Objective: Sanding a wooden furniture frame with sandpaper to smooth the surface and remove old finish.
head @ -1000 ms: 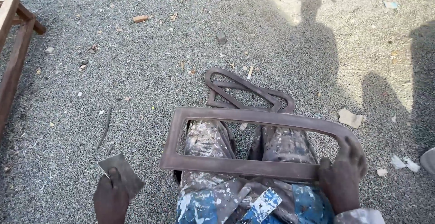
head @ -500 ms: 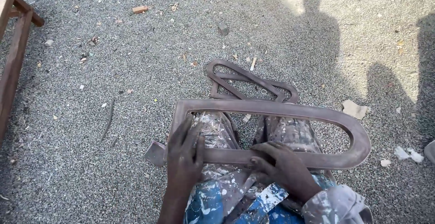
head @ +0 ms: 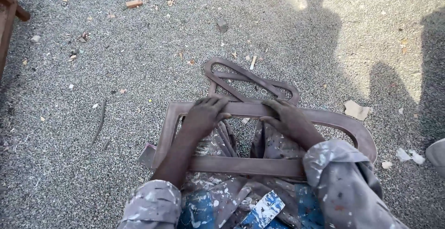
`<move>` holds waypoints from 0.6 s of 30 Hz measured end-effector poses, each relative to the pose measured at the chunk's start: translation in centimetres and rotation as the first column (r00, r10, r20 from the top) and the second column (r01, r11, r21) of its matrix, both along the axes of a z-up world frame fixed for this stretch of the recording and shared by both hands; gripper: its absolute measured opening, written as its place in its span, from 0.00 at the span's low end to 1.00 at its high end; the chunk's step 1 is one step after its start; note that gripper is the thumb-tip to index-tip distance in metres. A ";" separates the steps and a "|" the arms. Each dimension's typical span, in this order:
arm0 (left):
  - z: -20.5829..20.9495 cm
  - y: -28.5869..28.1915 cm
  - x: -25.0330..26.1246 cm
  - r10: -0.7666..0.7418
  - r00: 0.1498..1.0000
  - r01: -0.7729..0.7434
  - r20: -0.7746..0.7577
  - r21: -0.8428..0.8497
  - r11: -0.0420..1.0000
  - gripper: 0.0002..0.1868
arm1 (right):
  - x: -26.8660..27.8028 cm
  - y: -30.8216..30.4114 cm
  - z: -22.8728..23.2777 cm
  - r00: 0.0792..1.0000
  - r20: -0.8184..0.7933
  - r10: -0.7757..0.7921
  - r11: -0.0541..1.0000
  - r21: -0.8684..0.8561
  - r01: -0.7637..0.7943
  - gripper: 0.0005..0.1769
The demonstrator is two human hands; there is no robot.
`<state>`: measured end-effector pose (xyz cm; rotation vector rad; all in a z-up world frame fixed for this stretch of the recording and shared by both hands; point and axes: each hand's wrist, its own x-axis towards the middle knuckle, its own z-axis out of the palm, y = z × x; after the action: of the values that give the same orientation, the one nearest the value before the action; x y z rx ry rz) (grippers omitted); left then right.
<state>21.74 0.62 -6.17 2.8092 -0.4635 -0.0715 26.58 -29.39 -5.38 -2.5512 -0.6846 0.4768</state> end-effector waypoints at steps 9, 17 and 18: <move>2.8 6.3 -1.8 0.213 0.957 -0.219 -0.199 -0.011 0.976 0.31 | -2.3 -7.2 4.7 0.972 0.006 -0.236 0.968 -0.085 0.235 0.30; -1.5 -8.2 1.9 -0.067 0.997 0.072 0.038 -0.144 0.987 0.33 | -0.7 -0.9 -2.5 0.979 0.172 -0.107 0.993 -0.028 0.113 0.34; -2.0 -6.5 2.1 -0.069 0.997 0.074 0.036 -0.142 0.987 0.33 | -0.8 -1.5 -1.9 0.979 0.170 -0.109 0.993 -0.027 0.115 0.34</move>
<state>23.79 -5.93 -8.19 2.6562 -0.5540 -0.0086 25.74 -30.88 -7.26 -2.6690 -0.5903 0.2398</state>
